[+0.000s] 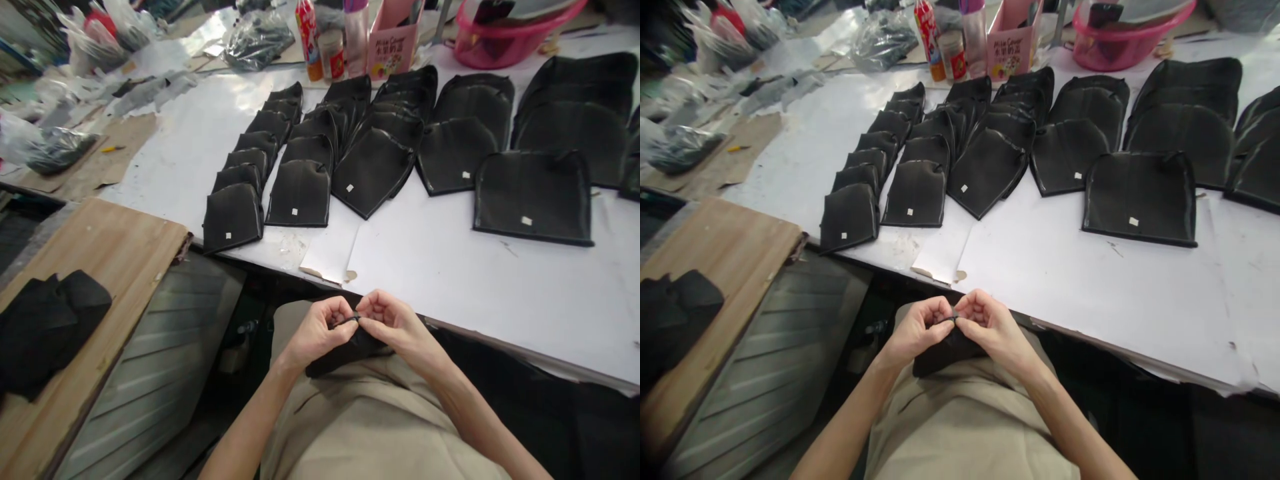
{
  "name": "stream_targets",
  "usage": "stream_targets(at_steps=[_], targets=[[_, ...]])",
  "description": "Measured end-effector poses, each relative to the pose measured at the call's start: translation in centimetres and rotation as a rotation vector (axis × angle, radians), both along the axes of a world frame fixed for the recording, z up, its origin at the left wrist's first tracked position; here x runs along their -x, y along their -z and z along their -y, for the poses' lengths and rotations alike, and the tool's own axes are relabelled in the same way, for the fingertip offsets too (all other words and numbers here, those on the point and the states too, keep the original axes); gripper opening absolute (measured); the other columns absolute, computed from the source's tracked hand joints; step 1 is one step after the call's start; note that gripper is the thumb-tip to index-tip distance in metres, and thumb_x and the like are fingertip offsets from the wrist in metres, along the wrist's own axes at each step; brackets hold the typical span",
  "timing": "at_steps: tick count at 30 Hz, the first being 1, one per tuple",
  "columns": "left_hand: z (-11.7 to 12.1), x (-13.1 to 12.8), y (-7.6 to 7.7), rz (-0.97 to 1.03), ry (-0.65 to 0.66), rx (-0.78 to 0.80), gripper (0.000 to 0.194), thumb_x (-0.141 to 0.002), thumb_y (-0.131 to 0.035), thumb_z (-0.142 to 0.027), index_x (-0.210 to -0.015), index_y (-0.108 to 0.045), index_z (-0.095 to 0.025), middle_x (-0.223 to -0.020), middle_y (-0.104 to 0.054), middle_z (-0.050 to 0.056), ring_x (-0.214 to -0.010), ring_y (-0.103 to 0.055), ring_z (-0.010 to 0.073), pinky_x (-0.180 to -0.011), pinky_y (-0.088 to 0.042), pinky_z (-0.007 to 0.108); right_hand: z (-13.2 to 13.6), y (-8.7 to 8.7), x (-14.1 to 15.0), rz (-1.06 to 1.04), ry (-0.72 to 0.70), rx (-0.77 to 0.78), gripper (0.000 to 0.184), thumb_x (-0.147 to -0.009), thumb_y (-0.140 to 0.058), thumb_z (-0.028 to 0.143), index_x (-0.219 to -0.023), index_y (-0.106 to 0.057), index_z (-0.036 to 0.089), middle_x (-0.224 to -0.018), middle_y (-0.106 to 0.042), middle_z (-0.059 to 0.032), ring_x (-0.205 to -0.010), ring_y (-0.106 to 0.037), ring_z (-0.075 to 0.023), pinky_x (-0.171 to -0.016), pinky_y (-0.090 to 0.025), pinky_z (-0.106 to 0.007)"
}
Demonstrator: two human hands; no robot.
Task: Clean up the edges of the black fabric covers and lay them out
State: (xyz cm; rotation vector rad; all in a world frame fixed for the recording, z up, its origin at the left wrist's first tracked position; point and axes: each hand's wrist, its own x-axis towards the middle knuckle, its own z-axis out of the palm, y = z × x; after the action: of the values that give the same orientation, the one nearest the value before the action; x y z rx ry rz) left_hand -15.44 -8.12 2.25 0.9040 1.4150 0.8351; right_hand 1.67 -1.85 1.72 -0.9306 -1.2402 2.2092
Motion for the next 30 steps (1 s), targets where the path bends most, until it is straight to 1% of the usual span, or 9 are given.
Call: stream_targets(at_steps=[8,14,18,21,25,30], targets=[[0.37,0.07,0.15,-0.003,0.028,-0.018,0.017,-0.08,-0.063,-0.023,-0.072,-0.051,-0.015,-0.065,-0.044,-0.005,-0.058,-0.035,0.0066,-0.051,-0.027,0.018,0.24,-0.38,0.03,0.012,0.015,0.002,0.016,-0.082,-0.069,0.023,-0.093,-0.059,0.018,-0.082,-0.06,0.0003,-0.074,-0.055,-0.0122,-0.067,-0.04,-0.024],[0.4,-0.11,0.09,0.051,0.007,0.016,0.026,-0.082,-0.065,-0.033,-0.071,-0.05,-0.016,-0.064,-0.043,-0.005,-0.056,-0.034,0.0066,-0.05,-0.026,0.019,0.4,-0.5,-0.03,0.013,0.011,-0.03,0.015,-0.081,-0.068,0.019,-0.093,-0.059,0.018,-0.083,-0.06,0.0001,-0.075,-0.054,-0.0119,-0.067,-0.042,-0.024],[0.34,-0.3,-0.28,-0.025,0.03,0.0,0.016,-0.081,-0.061,-0.025,-0.072,-0.052,-0.015,-0.065,-0.046,-0.004,-0.056,-0.036,0.0069,-0.051,-0.028,0.019,0.63,-0.5,-0.13,0.045,0.006,-0.086,0.015,-0.081,-0.066,0.017,-0.094,-0.059,0.018,-0.083,-0.06,0.0002,-0.075,-0.054,-0.0122,-0.068,-0.042,-0.025],[0.38,-0.45,-0.41,-0.081,0.046,-0.025,0.011,-0.081,-0.057,-0.021,-0.073,-0.053,-0.015,-0.063,-0.045,-0.004,-0.056,-0.036,0.007,-0.05,-0.028,0.019,0.74,-0.42,-0.21,0.071,0.004,-0.111,0.014,-0.082,-0.065,0.017,-0.095,-0.059,0.018,-0.083,-0.06,0.0001,-0.075,-0.055,-0.0128,-0.068,-0.043,-0.026],[0.53,-0.52,-0.23,-0.101,0.027,-0.027,0.011,-0.081,-0.057,-0.022,-0.073,-0.052,-0.016,-0.061,-0.041,-0.005,-0.055,-0.034,0.0073,-0.049,-0.027,0.019,0.72,-0.27,-0.22,0.084,0.004,-0.122,0.012,-0.083,-0.064,0.019,-0.095,-0.059,0.019,-0.082,-0.059,0.0006,-0.074,-0.054,-0.0128,-0.067,-0.042,-0.026],[0.64,-0.66,-0.19,-0.121,0.01,-0.027,0.012,-0.081,-0.056,-0.023,-0.073,-0.051,-0.016,-0.061,-0.04,-0.006,-0.054,-0.033,0.0075,-0.049,-0.026,0.019,0.71,-0.44,-0.23,0.079,-0.02,-0.133,0.01,-0.088,-0.061,0.023,-0.096,-0.059,0.018,-0.082,-0.059,0.0004,-0.072,-0.053,-0.0124,-0.064,-0.041,-0.025]])
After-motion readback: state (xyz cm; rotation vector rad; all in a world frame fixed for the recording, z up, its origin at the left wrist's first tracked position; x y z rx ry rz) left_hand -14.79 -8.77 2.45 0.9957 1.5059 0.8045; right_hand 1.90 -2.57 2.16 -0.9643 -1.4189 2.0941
